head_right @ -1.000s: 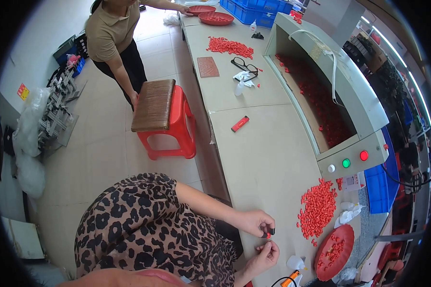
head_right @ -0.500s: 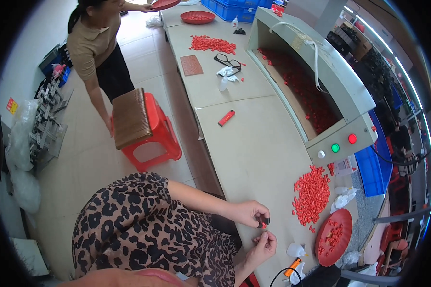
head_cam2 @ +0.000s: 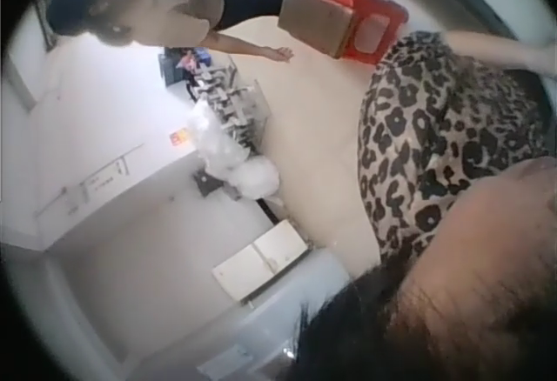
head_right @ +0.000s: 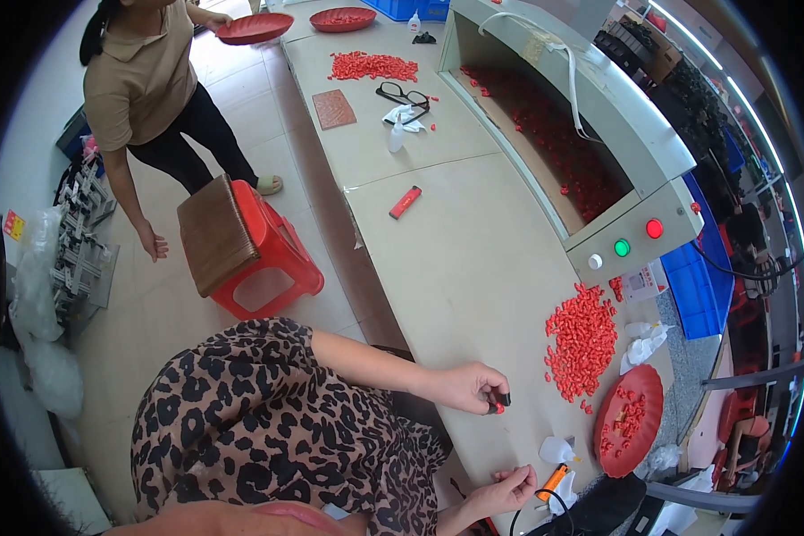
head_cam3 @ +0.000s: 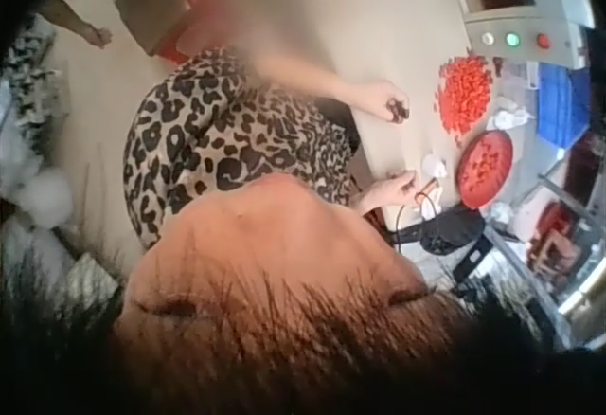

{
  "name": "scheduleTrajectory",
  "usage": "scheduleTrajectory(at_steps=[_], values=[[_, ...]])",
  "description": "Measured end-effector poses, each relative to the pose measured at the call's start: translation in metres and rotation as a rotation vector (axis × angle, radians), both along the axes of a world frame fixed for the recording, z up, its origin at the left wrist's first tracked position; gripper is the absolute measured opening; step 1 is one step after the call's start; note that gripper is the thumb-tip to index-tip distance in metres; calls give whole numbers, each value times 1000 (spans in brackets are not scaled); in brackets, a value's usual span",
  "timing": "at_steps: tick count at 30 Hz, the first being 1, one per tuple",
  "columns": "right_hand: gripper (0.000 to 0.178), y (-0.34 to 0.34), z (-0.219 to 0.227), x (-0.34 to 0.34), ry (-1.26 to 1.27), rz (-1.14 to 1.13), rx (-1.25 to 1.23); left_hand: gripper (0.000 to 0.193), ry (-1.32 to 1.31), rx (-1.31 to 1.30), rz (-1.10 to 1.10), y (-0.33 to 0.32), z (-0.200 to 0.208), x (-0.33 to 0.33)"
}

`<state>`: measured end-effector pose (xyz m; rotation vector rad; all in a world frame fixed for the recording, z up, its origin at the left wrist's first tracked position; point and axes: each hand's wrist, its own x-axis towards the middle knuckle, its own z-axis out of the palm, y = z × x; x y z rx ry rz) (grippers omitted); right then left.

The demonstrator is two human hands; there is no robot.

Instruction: The person applies adhesive to small red plastic components using an adhesive applicator, then assembles them onto black toy bases.

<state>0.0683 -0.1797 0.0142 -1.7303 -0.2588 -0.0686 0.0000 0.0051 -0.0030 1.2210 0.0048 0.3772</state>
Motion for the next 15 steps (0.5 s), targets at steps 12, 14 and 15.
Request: scheduleTrajectory(at_steps=[12,14,15], values=[[15,-1,-12,1,-51,64,-102,62,-474,-4,442,87,68,-59],[16,-1,-11,2,-54,70,-106,62,-486,69,842,138,90,-82],[15,1,-9,2,-53,78,-117,61,-580,-1,918,163,104,-99]])
